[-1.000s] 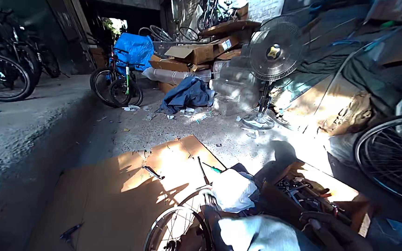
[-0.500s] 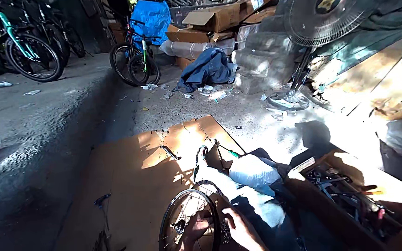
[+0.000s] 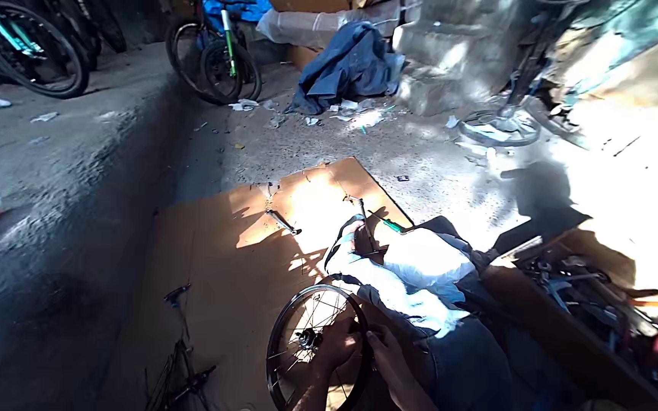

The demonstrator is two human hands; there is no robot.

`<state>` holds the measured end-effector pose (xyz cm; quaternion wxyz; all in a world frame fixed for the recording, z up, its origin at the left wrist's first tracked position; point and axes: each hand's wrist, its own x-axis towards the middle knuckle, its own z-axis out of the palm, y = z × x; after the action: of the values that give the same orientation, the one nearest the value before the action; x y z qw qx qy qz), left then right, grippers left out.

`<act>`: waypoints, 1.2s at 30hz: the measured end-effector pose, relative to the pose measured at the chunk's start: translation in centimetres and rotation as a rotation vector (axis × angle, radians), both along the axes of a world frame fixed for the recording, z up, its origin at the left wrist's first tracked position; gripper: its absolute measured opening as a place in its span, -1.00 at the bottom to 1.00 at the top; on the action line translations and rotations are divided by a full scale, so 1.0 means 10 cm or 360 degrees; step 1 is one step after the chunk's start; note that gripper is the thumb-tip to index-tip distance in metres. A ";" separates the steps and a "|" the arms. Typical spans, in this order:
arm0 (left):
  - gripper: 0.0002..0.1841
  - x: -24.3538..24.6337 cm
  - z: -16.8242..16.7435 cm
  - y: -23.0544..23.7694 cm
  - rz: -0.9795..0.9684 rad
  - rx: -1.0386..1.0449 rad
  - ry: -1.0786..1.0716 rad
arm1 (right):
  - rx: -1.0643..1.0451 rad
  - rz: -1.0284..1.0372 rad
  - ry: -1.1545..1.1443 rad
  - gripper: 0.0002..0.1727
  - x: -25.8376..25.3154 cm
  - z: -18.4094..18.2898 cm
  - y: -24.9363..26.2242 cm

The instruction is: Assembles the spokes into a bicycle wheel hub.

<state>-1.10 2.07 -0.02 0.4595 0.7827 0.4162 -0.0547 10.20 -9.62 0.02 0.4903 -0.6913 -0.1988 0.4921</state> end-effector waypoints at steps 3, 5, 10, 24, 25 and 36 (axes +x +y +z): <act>-0.59 0.02 0.06 0.00 -0.0052 0.0030 0.0090 | 0.0087 0.0029 -0.0063 -0.55 -0.01 0.01 0.01; -0.54 0.05 0.06 -0.02 -0.0097 0.0088 0.0167 | 0.0136 0.0016 -0.0082 -0.58 -0.03 0.04 0.01; -0.54 0.02 -0.08 -0.25 0.0135 0.0553 0.0070 | 0.0095 -0.0069 -0.0066 -0.61 -0.01 -0.05 0.02; -0.51 -0.17 -0.16 -0.69 0.1499 -0.0430 -0.0021 | -0.0087 0.0408 -0.0543 -0.63 -0.03 -0.16 0.09; -0.51 -0.14 -0.16 -0.71 0.1580 -0.0543 -0.0213 | -0.0137 0.0478 -0.0538 -0.61 -0.03 -0.15 0.07; -0.45 -0.10 -0.17 -0.72 0.2364 -0.0767 -0.0728 | -0.0303 0.0891 -0.0753 -0.60 0.03 -0.23 0.02</act>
<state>-2.08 -5.09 -1.74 0.6054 0.1737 0.6996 0.3375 10.49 -9.43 -2.24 0.2109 -0.7473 -0.4411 0.4499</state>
